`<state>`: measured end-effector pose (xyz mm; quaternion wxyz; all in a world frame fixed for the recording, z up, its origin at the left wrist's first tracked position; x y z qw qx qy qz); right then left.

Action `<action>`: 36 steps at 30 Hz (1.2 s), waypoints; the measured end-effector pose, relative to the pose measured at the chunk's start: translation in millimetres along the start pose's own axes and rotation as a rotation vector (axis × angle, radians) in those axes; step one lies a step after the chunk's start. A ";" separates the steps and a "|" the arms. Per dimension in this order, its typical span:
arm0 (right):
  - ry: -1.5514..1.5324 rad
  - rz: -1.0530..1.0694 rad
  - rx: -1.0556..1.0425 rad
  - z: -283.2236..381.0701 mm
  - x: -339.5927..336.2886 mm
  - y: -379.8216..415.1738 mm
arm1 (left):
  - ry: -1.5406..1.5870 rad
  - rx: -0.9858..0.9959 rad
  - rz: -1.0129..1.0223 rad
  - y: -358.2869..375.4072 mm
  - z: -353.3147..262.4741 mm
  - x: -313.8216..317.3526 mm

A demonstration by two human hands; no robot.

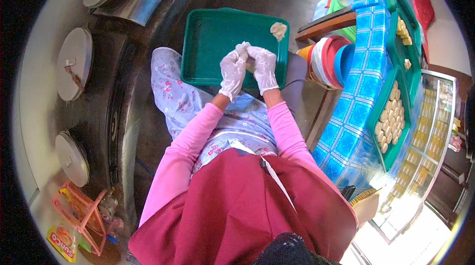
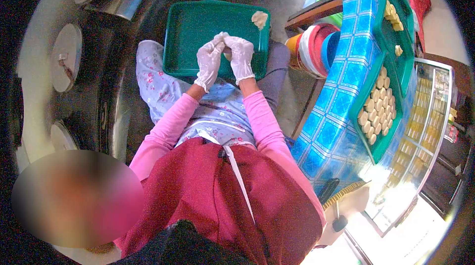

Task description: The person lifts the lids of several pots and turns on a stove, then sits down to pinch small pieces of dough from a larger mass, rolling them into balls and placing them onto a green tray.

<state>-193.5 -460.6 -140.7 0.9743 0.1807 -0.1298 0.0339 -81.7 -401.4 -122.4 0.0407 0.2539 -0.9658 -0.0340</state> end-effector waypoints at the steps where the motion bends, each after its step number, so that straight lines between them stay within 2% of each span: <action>1: -0.129 0.008 0.082 -7.6 0.8 0.0 | 0.057 -0.010 -0.021 -0.3 1.1 -2.7; 4: -0.092 0.018 0.168 -6.7 2.6 7.0 | 0.198 -0.009 -0.106 2.0 1.4 -10.8; 7: -0.135 0.114 0.159 0.7 9.2 10.1 | 0.370 -0.176 -0.148 0.0 12.4 -19.0; 10: -0.041 0.224 0.114 4.9 22.1 9.1 | 0.046 -0.059 -0.154 -3.7 1.8 -28.1; 12: 0.105 0.288 0.033 16.8 32.5 17.0 | -0.041 -0.007 -0.129 -8.7 0.0 -36.4; 13: 0.119 0.294 0.061 14.7 36.6 18.5 | -0.087 0.016 -0.120 -8.4 -0.6 -42.3; 15: 0.143 0.312 0.117 8.1 49.2 19.5 | 0.001 -0.049 -0.166 -9.3 -0.9 -64.5; 17: 0.307 0.387 0.139 -4.3 73.6 26.0 | 0.032 -0.054 -0.251 -10.4 -14.9 -101.1; 18: 0.390 0.418 0.149 -12.3 84.7 29.9 | 0.158 -0.036 -0.308 -9.3 -32.4 -119.9; 19: 0.557 0.526 0.048 -19.0 98.9 32.6 | 0.318 -0.033 -0.371 -11.6 -34.1 -139.2; 20: 0.579 0.579 0.046 -31.5 110.6 35.3 | 0.338 -0.038 -0.379 -19.9 -19.3 -164.1; 21: 0.601 0.633 0.045 -46.1 122.3 38.2 | 0.491 -0.032 -0.433 -14.2 -42.6 -174.9; 23: 0.947 0.773 -0.265 -76.6 149.3 31.6 | 0.397 0.031 -0.556 -11.3 -37.7 -213.6; 24: 1.117 0.831 -0.427 -88.5 160.1 33.4 | 0.421 0.002 -0.579 -9.0 -37.6 -220.2; 26: 1.155 0.719 -0.474 -93.8 162.1 44.6 | 0.474 -0.064 -0.608 -3.2 -38.5 -223.5; 27: 1.177 0.659 -0.499 -89.0 160.8 49.4 | 0.474 -0.065 -0.528 -4.9 -33.2 -216.5; 28: 1.215 0.677 -0.621 -81.4 163.6 56.0 | 0.475 -0.065 -0.448 -4.8 -27.1 -207.2; 29: 1.303 0.667 -0.579 -77.9 158.8 50.9 | 0.473 -0.063 -0.370 -5.3 -22.3 -200.2; 31: 1.465 0.645 -0.478 -41.7 146.3 45.1 | 0.594 -0.253 -0.239 -1.4 -13.6 -165.3; 33: 1.408 0.403 -0.722 9.7 96.2 21.1 | 0.589 -0.425 -0.047 1.9 -6.9 -126.5; 35: 1.532 0.216 -0.684 50.5 32.4 -3.0 | 0.535 -0.559 0.181 14.0 0.4 -78.6; 36: 1.367 0.301 -0.677 54.1 9.5 -13.5 | 0.574 -0.638 0.262 20.7 3.6 -52.8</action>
Point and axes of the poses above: each hand's wrist, its own y-axis away from the middle knuckle, its own x-axis out of the palm, z = x × y, the point moved 7 cm from there along -y, towards the middle knuckle, and after that the axes turned 1 degree about -z, right-handed, at the moved point
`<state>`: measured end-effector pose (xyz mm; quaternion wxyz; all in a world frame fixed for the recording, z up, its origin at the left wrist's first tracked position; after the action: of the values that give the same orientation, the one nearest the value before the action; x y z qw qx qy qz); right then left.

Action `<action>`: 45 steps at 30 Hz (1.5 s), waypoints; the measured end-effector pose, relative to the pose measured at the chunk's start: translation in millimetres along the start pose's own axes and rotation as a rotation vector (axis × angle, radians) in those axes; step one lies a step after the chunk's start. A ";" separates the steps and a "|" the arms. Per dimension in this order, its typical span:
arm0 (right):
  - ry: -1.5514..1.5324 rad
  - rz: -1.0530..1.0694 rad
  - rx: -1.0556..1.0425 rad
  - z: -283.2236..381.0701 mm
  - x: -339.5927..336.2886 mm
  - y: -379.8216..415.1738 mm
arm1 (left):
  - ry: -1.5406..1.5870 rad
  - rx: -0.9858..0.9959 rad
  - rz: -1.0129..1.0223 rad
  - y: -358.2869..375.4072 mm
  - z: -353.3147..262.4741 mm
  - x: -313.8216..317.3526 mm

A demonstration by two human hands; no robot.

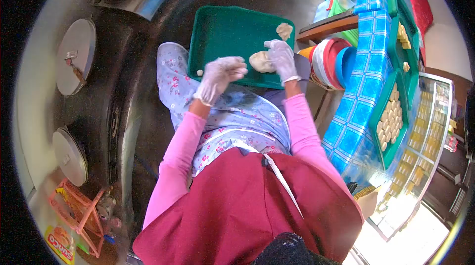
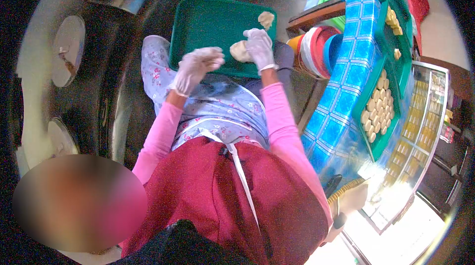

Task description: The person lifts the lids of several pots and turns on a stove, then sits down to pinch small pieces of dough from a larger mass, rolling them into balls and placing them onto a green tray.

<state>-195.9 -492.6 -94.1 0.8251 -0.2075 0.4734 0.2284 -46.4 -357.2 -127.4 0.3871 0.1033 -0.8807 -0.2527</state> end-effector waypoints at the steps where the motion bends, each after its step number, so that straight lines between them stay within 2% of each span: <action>1: -0.173 0.001 -0.039 -19.5 1.8 1.8 | 0.023 -0.127 0.061 -20.0 30.3 3.7; 2: -0.132 0.078 -0.237 -14.6 7.8 -0.8 | 0.105 -0.232 0.139 -32.4 53.4 14.4; 3: -0.093 0.250 -0.268 -10.3 13.6 1.7 | 0.186 -0.336 0.214 -40.8 72.0 27.4; 5: 0.260 0.377 -0.221 -31.8 43.5 5.6 | 0.293 -0.437 0.258 -52.7 91.3 50.9; 8: 0.273 0.128 -0.365 -23.5 31.2 23.3 | 0.390 -0.384 0.150 -71.5 99.4 65.9; 11: 0.175 -0.069 -0.267 -26.5 13.1 32.0 | 0.410 -0.399 0.021 -86.2 113.3 62.4; 12: 0.247 -0.150 -0.375 -19.0 3.8 42.4 | 0.396 -0.407 -0.004 -92.3 123.9 55.8; 13: -0.068 -0.039 -0.037 -31.4 -3.1 43.8 | 0.380 -0.418 -0.031 -95.4 133.4 49.1; 15: -0.689 0.177 0.642 -40.1 -3.5 68.3 | 0.376 -0.332 0.070 -100.3 133.4 50.3; 16: -0.907 0.157 0.620 -33.7 -8.9 74.3 | 0.377 -0.289 0.121 -103.7 137.2 47.8; 18: -1.210 0.129 0.674 -15.3 -27.9 83.4 | -0.312 0.294 0.227 -111.0 121.3 35.2; 19: -1.363 0.116 0.697 -4.2 -41.0 82.1 | -0.438 0.382 0.238 -110.0 118.5 37.6; 20: -1.631 0.142 0.617 5.0 -55.5 77.8 | -0.561 0.474 0.240 -108.4 115.5 40.0; 21: -1.580 -0.041 0.622 7.1 -67.6 74.7 | -0.464 0.361 0.214 -105.7 111.1 50.1; 23: -1.272 -0.257 0.566 -4.2 -75.9 62.0 | -0.054 0.096 0.226 -85.8 93.0 78.1; 25: -1.182 -0.197 0.520 -13.8 -56.7 57.4 | 0.567 -0.208 0.271 -48.6 69.0 107.9; 26: -0.683 -0.210 0.152 -13.1 -52.7 52.6 | 0.661 -0.202 0.073 -50.4 65.0 100.0; 27: -0.175 -0.212 -0.203 3.4 -44.3 53.0 | 0.642 -0.183 0.062 -53.1 61.4 92.9; 28: -0.502 -0.150 -0.147 4.6 -42.1 48.8 | 0.626 -0.162 0.054 -60.7 58.9 80.5; 31: 0.030 -0.197 -0.157 -0.7 -48.5 14.8 | 0.489 -0.035 -0.006 -73.1 50.8 50.3; 32: -0.052 -0.155 0.316 -34.3 -44.3 0.8 | 0.463 0.018 -0.043 -63.7 40.9 50.4; 33: 0.053 -0.312 0.220 -59.7 -33.0 -13.5 | 0.433 0.073 -0.080 -54.5 29.9 50.7; 35: 0.395 -0.428 -0.109 -47.2 -33.0 -35.0 | 0.411 0.109 -0.073 -52.6 22.1 46.2; 38: 0.679 -0.150 -0.136 -69.1 6.5 -62.5 | 0.431 0.097 0.000 -57.4 10.0 43.7; 40: 0.766 -0.119 -0.137 -66.6 9.8 -66.4 | 0.476 0.107 -0.004 -46.9 -4.1 52.4; 42: 0.853 -0.092 -0.154 -58.4 9.2 -62.1 | 0.351 0.175 0.029 -41.6 -11.7 57.9; 45: 0.916 -0.056 -0.323 -54.4 17.5 -63.3 | 0.308 0.251 0.014 -36.7 -19.2 64.0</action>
<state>-189.1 -571.1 -126.7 0.4951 -0.4247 0.7405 0.1617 -76.3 -419.7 -95.4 0.5030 0.1822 -0.8364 -0.1194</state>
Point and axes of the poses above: each hand's wrist, its own y-axis away from the middle knuckle, its own x-axis out of the palm, z = x × y, the point moved 7 cm from there along -y, towards the middle knuckle, and after that the axes turned 1 degree about -z, right-handed, at the moved point
